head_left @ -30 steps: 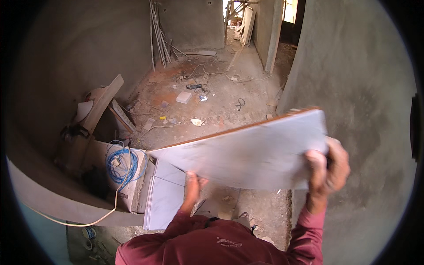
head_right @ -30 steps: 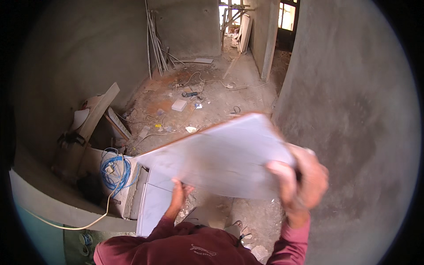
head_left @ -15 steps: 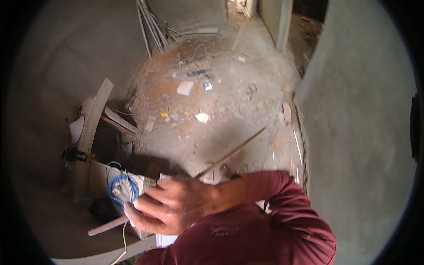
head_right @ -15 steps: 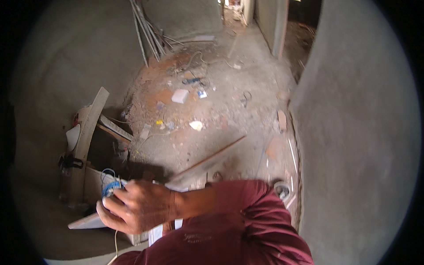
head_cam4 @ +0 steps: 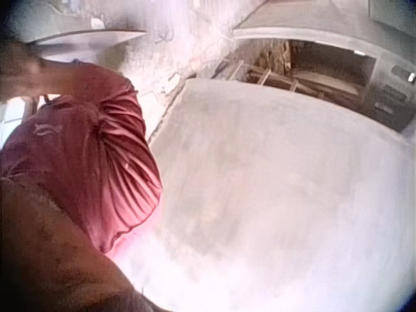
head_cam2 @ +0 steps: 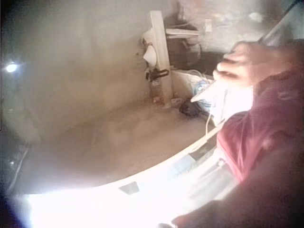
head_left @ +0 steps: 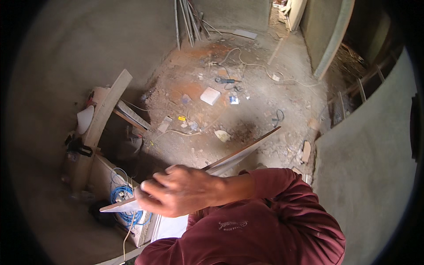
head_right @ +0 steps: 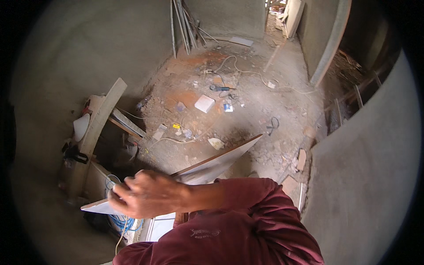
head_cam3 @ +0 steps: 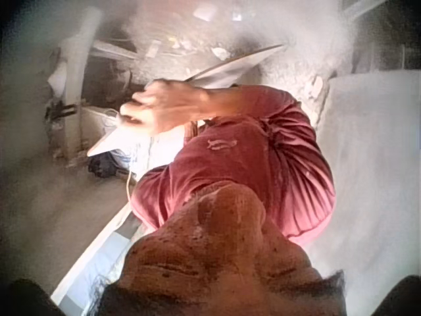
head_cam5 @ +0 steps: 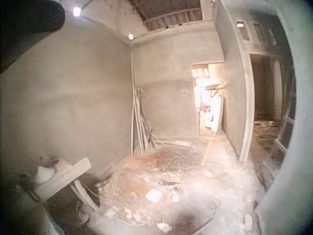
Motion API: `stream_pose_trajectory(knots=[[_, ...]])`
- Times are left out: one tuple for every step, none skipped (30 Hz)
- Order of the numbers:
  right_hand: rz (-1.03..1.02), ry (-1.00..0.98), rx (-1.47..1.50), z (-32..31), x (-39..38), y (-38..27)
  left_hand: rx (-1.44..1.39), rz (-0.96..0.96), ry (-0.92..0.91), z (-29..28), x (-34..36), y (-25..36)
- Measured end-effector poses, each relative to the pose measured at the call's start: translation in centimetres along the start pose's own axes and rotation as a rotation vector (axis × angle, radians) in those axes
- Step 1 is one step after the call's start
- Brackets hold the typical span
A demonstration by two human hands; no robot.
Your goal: The person places a tile against a prepared wall section to check the fit, moves to a work area on the floor, and uses an angle grinder to trim an edge of the tile.
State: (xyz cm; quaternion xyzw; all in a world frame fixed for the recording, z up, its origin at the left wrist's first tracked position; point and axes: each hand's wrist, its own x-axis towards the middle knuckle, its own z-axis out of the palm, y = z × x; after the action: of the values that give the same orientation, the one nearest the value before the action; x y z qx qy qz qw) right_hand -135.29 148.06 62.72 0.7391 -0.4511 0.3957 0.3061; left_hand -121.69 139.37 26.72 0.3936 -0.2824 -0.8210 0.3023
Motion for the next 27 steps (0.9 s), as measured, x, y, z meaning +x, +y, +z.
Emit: stream_pose_trajectory(knots=[[-0.026,-0.037,0.025,0.4,0.4,1.6,-0.019,0.002,0.006,1.4,1.0,-0.4],[-0.042,-0.086,0.042,0.6,0.7,3.1,-0.039,-0.008,0.006,3.1,2.1,-1.5],[-0.056,-0.136,0.059,0.8,0.6,4.8,-0.065,-0.016,0.009,4.8,3.3,-2.4],[-0.048,-0.165,0.084,0.9,0.4,6.4,-0.088,-0.008,0.025,6.0,4.3,-3.0],[-0.035,-0.120,0.057,0.4,-0.9,8.7,-0.116,0.002,0.041,7.6,5.7,-3.7],[-0.018,-0.078,0.030,-0.5,-2.6,11.3,-0.154,0.005,0.051,9.3,7.1,-4.9],[-0.004,-0.029,-0.002,-1.6,-4.1,14.4,-0.188,0.014,0.063,11.0,8.3,-5.8],[0.085,-0.104,-0.077,-2.2,-7.0,17.0,-0.225,0.023,0.070,12.6,9.7,-6.5],[0.219,-0.247,-0.127,-4.0,-9.9,19.6,-0.259,0.029,0.087,14.2,10.8,-7.2],[0.307,-0.153,-0.116,-5.5,-12.5,23.4,-0.304,0.047,0.088,16.5,12.7,-7.8],[0.373,-0.077,-0.060,-6.2,-14.6,26.0,-0.357,0.054,0.095,18.3,13.4,-8.5],[0.393,-0.085,-0.013,-6.8,-15.9,28.8,-0.407,0.056,0.099,20.6,14.5,-9.2],[0.407,-0.150,0.034,-8.1,-15.5,32.1,-0.462,0.050,0.103,23.1,15.2,-9.8],[0.405,-0.091,0.022,-7.8,-15.7,34.8,-0.509,0.045,0.118,25.3,16.1,-10.6],[0.376,-0.018,-0.012,-7.4,-15.9,38.3,-0.536,0.043,0.133,27.3,17.4,-11.3],[0.374,0.003,-0.032,-6.9,-15.8,41.2,-0.507,0.016,0.196,27.8,18.8,-11.2],[0.393,0.009,-0.059,-6.5,-16.4,43.7,-0.481,-0.032,0.257,28.9,20.3,-11.6],[0.404,0.024,-0.084,-5.9,-16.5,46.5,-0.465,-0.049,0.327,29.7,21.8,-11.7],[0.462,-0.015,-0.080,-5.2,-17.0,49.1,-0.447,-0.072,0.397,30.9,23.7,-11.3],[0.531,-0.036,-0.069,-4.5,-17.1,51.8,-0.428,-0.093,0.470,31.4,24.9,-11.0],[0.598,-0.058,-0.056,-3.6,-17.1,54.7,-0.332,-0.074,0.408,29.7,27.1,-11.6],[0.599,-0.040,-0.077,-2.3,-18.2,58.4,-0.315,-0.066,0.432,30.2,28.4,-11.9],[0.588,-0.011,-0.110,-1.3,-18.9,62.1,-0.301,-0.052,0.439,31.4,30.5,-11.6],[0.653,0.043,-0.108,-0.2,-19.2,64.3,-0.223,-0.097,0.521,31.5,32.3,-10.9],[0.707,0.032,-0.083,1.0,-19.9,67.2,-0.180,-0.062,0.521,31.4,34.2,-10.4],[0.760,0.019,-0.052,2.3,-20.7,70.2,-0.138,-0.024,0.526,30.9,36.4,-9.8],[0.809,0.001,-0.036,3.8,-21.5,72.9,-0.095,0.014,0.534,30.5,38.8,-9.3]])
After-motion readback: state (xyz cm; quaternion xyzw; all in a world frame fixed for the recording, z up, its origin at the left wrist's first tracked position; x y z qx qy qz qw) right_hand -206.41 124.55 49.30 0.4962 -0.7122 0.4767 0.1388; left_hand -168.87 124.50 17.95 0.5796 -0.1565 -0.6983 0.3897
